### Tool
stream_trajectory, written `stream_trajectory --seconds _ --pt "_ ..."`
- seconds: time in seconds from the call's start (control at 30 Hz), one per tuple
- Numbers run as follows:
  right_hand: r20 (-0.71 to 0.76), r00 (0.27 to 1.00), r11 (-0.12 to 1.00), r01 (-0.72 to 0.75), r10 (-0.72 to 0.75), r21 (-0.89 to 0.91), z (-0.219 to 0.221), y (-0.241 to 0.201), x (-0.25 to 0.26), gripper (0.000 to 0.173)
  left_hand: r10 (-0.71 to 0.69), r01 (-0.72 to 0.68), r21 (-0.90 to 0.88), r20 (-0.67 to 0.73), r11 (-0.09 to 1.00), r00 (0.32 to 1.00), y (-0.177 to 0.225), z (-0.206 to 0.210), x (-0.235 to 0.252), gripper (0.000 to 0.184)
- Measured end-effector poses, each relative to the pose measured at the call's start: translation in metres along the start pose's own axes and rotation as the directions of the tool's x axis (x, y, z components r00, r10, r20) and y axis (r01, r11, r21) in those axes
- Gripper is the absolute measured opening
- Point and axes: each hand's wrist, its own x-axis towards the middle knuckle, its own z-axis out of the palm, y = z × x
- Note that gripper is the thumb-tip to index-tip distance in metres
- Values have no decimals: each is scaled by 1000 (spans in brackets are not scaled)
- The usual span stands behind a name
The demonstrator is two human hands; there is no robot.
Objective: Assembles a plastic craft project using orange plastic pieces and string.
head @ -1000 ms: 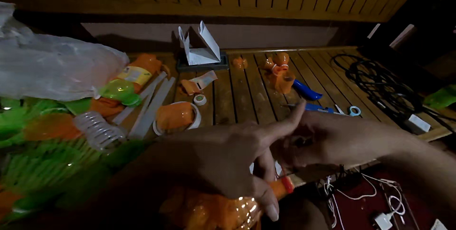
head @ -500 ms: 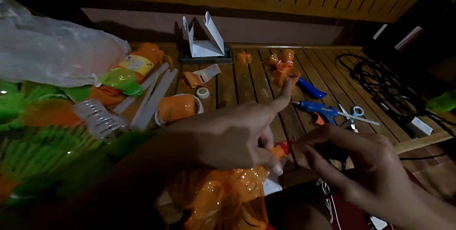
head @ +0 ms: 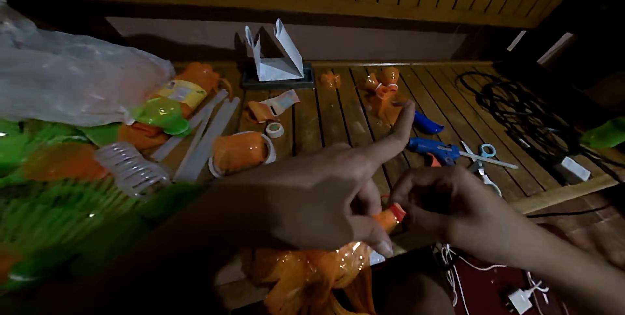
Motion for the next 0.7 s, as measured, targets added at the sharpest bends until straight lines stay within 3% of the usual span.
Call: stream_trajectory --seconds 0.07,0.23,0.43,0.7 --pt "18 1000 999 19 -20 42 -1 4 -3 7 46 -43 58 -37 997 998 -1 1 -1 117" --pt "-59 997 997 56 -53 45 -8 9 -13 6 -3 11 70 -115 997 993 5 -4 -4 117" --pt "-15 991 980 133 -133 151 -6 17 -18 5 -51 69 82 -202 994 978 9 -3 -1 118" --pt "-34 987 974 157 -154 161 -8 24 -20 4 -72 91 76 -227 993 971 8 -3 0 118"
